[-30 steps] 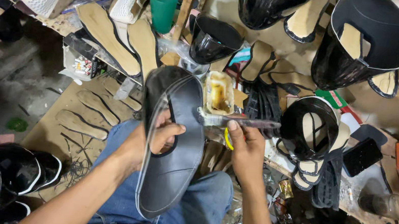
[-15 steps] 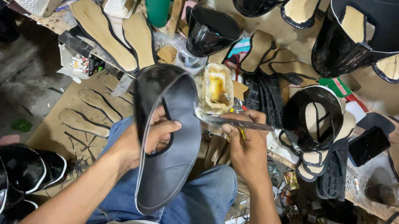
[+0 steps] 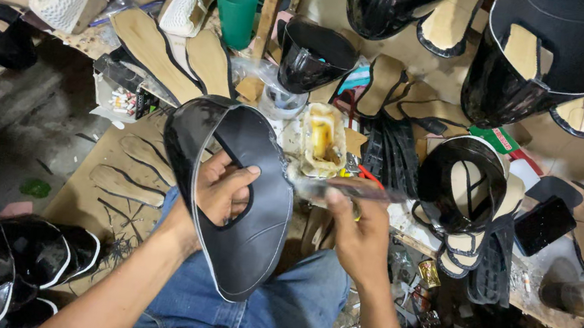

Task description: The person applies glue to the edges of a black shoe upper using a brush, then sets it aside. They then pick up a stack of insoles and apply glue to the edges of each insole in the stack.

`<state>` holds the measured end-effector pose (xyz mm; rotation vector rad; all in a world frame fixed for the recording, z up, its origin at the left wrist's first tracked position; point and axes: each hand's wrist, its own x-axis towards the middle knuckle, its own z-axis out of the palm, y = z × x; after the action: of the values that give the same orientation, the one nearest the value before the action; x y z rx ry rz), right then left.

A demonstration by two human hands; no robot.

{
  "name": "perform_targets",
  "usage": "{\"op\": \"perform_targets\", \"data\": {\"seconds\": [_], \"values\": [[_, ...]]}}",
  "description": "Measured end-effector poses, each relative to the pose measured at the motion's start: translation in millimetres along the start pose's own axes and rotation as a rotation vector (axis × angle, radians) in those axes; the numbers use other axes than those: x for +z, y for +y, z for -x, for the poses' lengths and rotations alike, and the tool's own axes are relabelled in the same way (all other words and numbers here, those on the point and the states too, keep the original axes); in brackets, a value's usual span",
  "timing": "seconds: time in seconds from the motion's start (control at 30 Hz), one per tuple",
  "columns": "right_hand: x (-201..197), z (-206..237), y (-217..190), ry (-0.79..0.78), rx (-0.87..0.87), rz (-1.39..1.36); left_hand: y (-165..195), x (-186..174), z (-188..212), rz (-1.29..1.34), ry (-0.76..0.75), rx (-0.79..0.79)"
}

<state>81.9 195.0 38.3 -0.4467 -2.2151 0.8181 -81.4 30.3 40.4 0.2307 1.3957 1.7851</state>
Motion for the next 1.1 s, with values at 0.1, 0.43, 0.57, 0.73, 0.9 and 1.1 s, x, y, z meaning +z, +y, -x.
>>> {"op": "perform_targets", "data": {"seconds": [0.1,0.43,0.57,0.73,0.9,1.1], "values": [[4,-1,-7,-0.053,0.298,-0.076,4,-4,-2,0.089,0.085,-0.001],[39,-2,-22,-0.018,0.471,-0.492,-34,-22,-22,-0.001,-0.177,0.109],[24,-32,15,0.078,0.237,0.131,-39,-33,-19,0.121,0.046,0.019],[38,-68,56,-0.098,0.061,0.526,-48,-38,-14,0.181,-0.061,-0.005],[49,-77,79,-0.182,0.223,0.566,-55,-49,-13,0.164,-0.064,-0.006],[9,-52,71,0.013,0.232,0.542,-42,-52,-10,0.170,-0.117,0.025]]}}
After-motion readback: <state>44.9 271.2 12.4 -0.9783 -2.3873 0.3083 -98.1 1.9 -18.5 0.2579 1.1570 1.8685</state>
